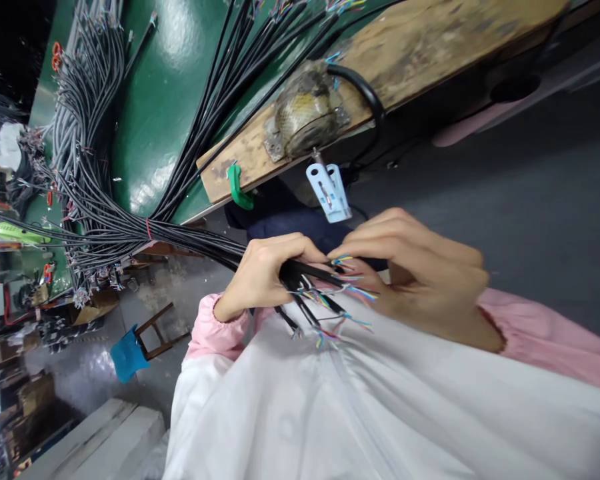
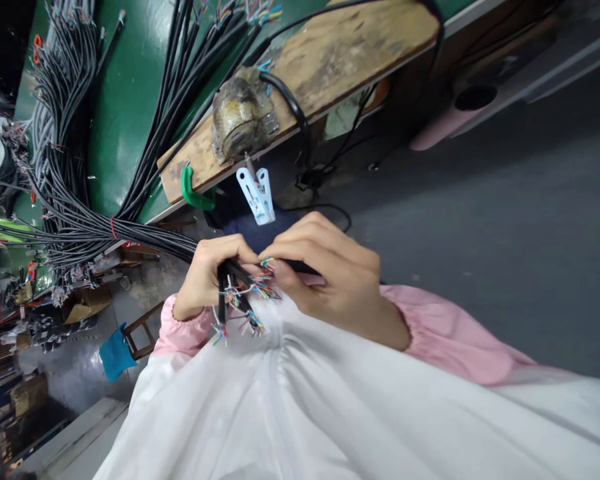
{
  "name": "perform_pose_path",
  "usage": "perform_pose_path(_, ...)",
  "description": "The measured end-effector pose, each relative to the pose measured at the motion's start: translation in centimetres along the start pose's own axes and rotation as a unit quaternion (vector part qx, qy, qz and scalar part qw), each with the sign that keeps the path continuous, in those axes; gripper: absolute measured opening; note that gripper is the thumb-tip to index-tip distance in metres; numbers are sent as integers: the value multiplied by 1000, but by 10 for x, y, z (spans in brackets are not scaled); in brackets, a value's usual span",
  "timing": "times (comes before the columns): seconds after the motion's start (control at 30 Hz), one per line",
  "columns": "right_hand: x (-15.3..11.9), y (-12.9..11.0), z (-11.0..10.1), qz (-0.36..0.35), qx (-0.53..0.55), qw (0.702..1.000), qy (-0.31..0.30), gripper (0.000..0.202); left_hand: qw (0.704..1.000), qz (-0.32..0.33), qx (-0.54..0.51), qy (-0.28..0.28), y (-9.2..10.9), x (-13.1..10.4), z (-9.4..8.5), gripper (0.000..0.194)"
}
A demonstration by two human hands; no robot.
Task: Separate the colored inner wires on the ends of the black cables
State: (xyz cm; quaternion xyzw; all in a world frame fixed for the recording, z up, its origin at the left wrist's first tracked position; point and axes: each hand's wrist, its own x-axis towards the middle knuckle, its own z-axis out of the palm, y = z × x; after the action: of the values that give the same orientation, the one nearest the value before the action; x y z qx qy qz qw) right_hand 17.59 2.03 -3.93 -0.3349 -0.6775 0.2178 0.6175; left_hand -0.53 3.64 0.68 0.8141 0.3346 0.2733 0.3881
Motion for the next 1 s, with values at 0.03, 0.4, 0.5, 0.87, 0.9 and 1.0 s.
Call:
perform_pose_path(0.03, 0, -2, 1, -1, -4, 1000, 2, 13, 1000, 10, 2, 13, 0, 1, 1, 22)
perform_pose_path(0.4, -12, 21, 5, 155, 29, 987, 9, 17, 967, 52, -16, 249, -4, -11, 27, 45)
perform_pose_path(0.5, -14, 15, 8, 170, 141, 975, -24, 14, 966, 19, -22, 258, -3, -13, 30, 48)
perform_pose_path(0.87, -7, -7, 6, 142, 96, 984, -41, 19, 948, 49, 10, 313, -4, -14, 42, 32)
perform_pose_path(0.9, -7, -7, 6, 137, 86, 986, -37, 19, 944, 50, 21, 325, -6, -14, 45, 32)
perform_pose_path(1.0, -8, -5, 8, 134, 89, 986, -47, 19, 925, 39, 37, 376, -12, -15, 53, 33)
